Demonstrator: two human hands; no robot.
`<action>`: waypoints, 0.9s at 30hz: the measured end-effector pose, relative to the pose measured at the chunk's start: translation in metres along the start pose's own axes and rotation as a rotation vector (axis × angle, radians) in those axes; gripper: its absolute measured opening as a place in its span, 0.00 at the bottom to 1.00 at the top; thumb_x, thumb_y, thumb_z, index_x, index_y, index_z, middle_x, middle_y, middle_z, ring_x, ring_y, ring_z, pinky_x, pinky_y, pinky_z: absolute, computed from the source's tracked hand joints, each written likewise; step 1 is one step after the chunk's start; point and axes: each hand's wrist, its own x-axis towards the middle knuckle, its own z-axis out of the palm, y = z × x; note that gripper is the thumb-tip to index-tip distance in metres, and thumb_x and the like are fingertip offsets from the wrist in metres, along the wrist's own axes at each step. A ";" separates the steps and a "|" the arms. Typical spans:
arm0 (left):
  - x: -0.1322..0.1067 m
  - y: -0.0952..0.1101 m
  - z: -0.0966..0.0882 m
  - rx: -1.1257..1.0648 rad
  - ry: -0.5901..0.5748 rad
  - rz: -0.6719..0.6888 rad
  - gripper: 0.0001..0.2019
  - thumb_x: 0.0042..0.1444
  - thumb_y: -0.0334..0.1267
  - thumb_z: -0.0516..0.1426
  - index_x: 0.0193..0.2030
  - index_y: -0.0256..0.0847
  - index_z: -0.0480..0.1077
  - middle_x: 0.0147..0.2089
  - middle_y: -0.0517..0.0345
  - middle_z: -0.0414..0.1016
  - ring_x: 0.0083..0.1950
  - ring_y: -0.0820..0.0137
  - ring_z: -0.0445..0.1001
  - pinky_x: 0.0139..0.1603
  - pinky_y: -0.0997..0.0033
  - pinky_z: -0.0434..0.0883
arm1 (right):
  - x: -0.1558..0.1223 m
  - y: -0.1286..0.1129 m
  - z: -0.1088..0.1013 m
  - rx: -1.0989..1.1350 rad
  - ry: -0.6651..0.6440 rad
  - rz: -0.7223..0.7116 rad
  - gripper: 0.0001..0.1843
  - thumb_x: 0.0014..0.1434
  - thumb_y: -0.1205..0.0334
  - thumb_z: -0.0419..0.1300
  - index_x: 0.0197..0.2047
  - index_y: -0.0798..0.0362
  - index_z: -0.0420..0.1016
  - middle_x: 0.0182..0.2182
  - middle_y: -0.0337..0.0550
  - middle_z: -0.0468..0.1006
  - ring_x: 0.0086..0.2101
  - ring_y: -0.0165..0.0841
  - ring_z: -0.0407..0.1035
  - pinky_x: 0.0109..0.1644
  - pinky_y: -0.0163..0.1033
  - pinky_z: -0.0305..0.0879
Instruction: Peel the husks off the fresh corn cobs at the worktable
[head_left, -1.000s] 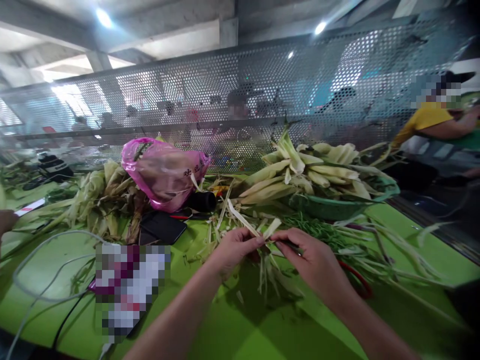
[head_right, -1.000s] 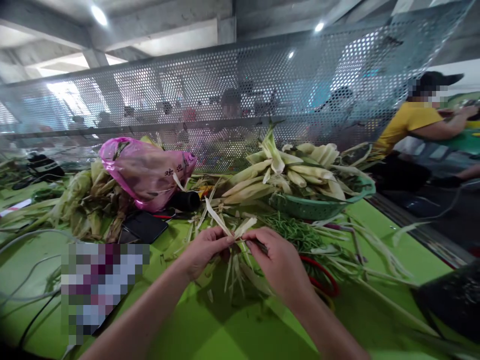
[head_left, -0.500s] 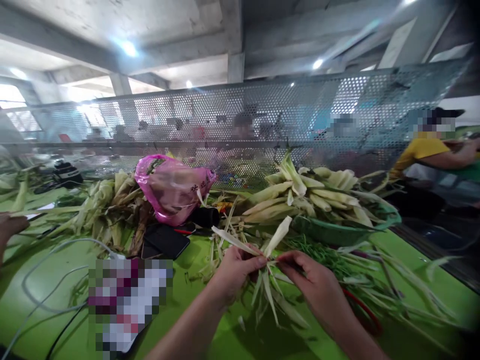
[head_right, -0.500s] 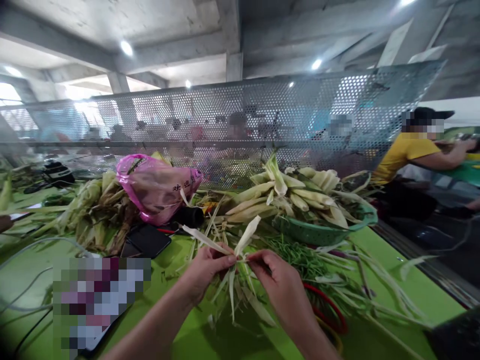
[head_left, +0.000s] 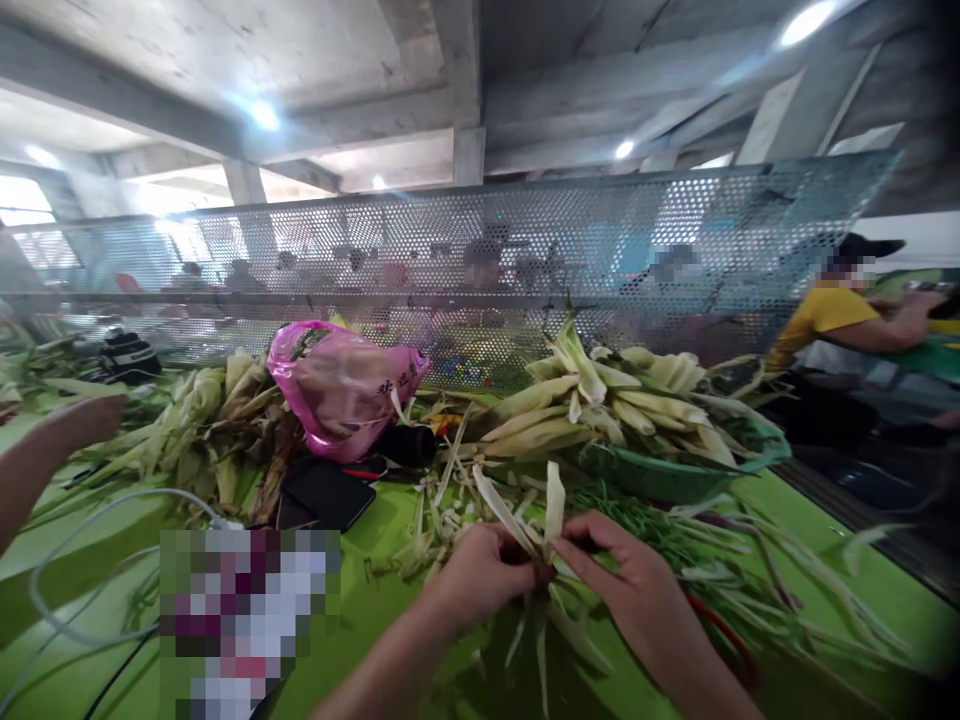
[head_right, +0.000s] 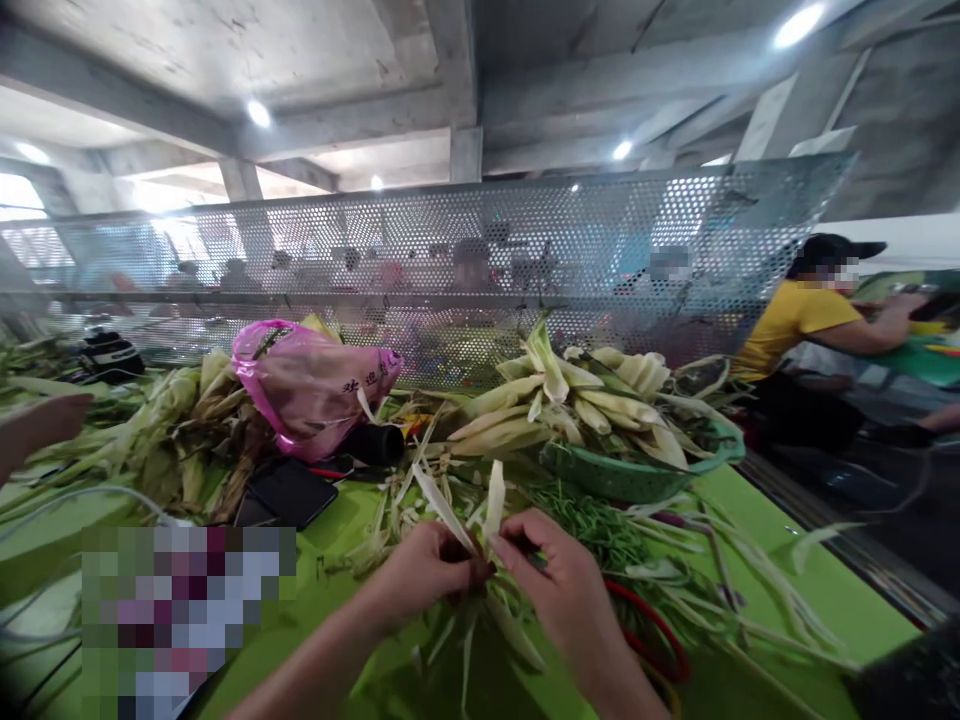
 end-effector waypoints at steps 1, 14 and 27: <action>-0.001 -0.001 0.001 0.007 -0.014 -0.006 0.12 0.42 0.41 0.65 0.30 0.34 0.75 0.23 0.63 0.66 0.23 0.79 0.57 0.26 0.77 0.55 | -0.001 0.000 0.001 0.005 0.012 -0.009 0.13 0.60 0.53 0.57 0.29 0.52 0.73 0.27 0.42 0.73 0.30 0.36 0.69 0.36 0.38 0.65; -0.002 0.007 -0.012 -0.276 0.123 -0.032 0.21 0.39 0.50 0.69 0.32 0.33 0.75 0.24 0.60 0.71 0.20 0.79 0.66 0.22 0.79 0.63 | 0.001 0.006 0.006 0.109 -0.156 0.170 0.15 0.59 0.48 0.59 0.35 0.52 0.74 0.30 0.41 0.77 0.33 0.36 0.71 0.37 0.37 0.66; 0.001 0.004 -0.014 -0.555 0.192 -0.100 0.12 0.47 0.38 0.66 0.35 0.34 0.71 0.32 0.54 0.75 0.30 0.72 0.74 0.32 0.73 0.74 | -0.005 -0.001 0.008 -0.221 -0.071 -0.399 0.10 0.63 0.67 0.56 0.44 0.47 0.76 0.43 0.43 0.76 0.46 0.37 0.70 0.50 0.42 0.66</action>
